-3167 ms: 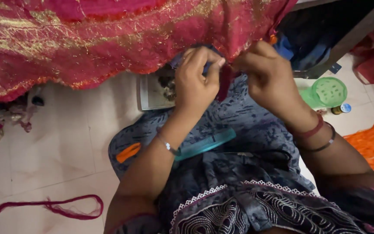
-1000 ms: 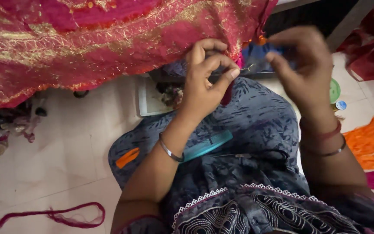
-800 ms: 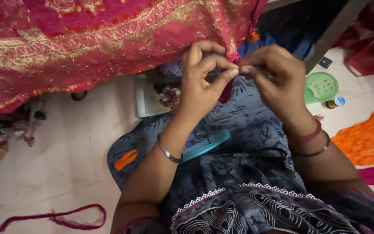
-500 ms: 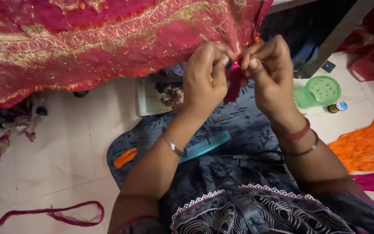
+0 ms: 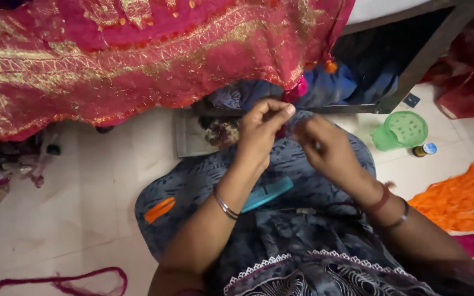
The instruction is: Attaching, grooming, and trimming colorful decorative tassels on a pink and gold embroidered garment.
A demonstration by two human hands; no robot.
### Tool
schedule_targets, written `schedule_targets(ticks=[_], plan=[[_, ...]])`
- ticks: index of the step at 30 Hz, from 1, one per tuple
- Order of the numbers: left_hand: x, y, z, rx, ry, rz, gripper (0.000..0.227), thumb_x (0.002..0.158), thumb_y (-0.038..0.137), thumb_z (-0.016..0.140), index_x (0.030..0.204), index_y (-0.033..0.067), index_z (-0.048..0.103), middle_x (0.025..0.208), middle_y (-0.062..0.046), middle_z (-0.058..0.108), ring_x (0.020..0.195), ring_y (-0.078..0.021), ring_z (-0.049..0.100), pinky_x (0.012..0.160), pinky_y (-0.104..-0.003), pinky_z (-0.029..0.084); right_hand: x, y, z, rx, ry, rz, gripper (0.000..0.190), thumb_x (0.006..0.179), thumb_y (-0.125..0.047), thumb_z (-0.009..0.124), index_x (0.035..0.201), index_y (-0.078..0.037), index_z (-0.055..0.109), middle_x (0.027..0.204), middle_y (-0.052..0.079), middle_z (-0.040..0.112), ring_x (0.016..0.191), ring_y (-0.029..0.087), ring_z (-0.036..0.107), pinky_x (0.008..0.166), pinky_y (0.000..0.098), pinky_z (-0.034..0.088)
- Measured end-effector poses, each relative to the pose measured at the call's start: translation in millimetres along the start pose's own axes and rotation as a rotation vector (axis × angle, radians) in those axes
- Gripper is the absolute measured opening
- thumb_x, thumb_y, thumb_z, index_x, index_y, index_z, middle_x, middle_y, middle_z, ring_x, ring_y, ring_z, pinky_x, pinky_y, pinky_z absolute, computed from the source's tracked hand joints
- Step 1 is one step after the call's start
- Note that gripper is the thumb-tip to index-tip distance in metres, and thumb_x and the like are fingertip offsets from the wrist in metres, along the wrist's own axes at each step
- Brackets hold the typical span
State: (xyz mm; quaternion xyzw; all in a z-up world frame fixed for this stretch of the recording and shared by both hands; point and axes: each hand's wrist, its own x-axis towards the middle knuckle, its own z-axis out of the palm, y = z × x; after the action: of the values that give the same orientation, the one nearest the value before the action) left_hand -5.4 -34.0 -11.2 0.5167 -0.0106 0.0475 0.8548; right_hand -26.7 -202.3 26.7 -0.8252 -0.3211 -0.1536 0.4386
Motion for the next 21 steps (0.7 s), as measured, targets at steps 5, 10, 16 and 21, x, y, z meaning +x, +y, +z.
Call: schedule_targets(ticks=[5,10,16,21], plan=[[-0.1,-5.9,-10.4,0.202,0.112,0.246,0.007,0.092,0.009,0.08,0.094,0.0063,0.074,0.098,0.001,0.061,0.092,-0.0087,0.057,0.084,-0.024,0.046,-98.0,57.2,-9.0,-0.196,-0.454,0.063,0.018,0.083,-0.011,0.069,0.1,-0.005,0.067,0.096,0.015,0.066,0.089,0.036,0.066,0.076,0.0428,0.052],[-5.4,2.5,-15.0,0.401,0.169,0.418,0.009,0.09,0.013,0.082,0.093,0.0084,0.075,0.109,0.0,0.058,0.1,-0.011,0.058,0.085,-0.026,0.047,-226.5,105.5,-25.2,-0.35,-0.706,-0.03,0.029,0.081,-0.013,0.062,0.109,-0.007,0.067,0.118,0.017,0.065,0.108,0.037,0.063,0.09,0.0422,0.052],[-5.8,28.9,-9.8,0.633,0.156,0.645,0.012,0.089,0.017,0.083,0.095,0.0099,0.076,0.12,-0.007,0.057,0.113,-0.0178,0.059,0.1,-0.032,0.049,-290.5,104.8,-66.5,-0.429,-0.85,0.124,0.059,0.072,-0.014,0.064,0.129,-0.004,0.056,0.122,0.014,0.058,0.118,0.036,0.057,0.097,0.0396,0.051],[13.5,28.3,-12.4,0.523,-0.003,0.608,0.009,0.09,0.007,0.08,0.091,0.0031,0.071,0.114,-0.01,0.059,0.107,-0.0223,0.062,0.095,-0.034,0.05,-315.2,161.0,-97.3,-0.227,-0.899,0.726,0.072,0.075,-0.015,0.081,0.141,-0.011,0.053,0.122,0.008,0.069,0.107,0.022,0.069,0.093,0.0351,0.054]])
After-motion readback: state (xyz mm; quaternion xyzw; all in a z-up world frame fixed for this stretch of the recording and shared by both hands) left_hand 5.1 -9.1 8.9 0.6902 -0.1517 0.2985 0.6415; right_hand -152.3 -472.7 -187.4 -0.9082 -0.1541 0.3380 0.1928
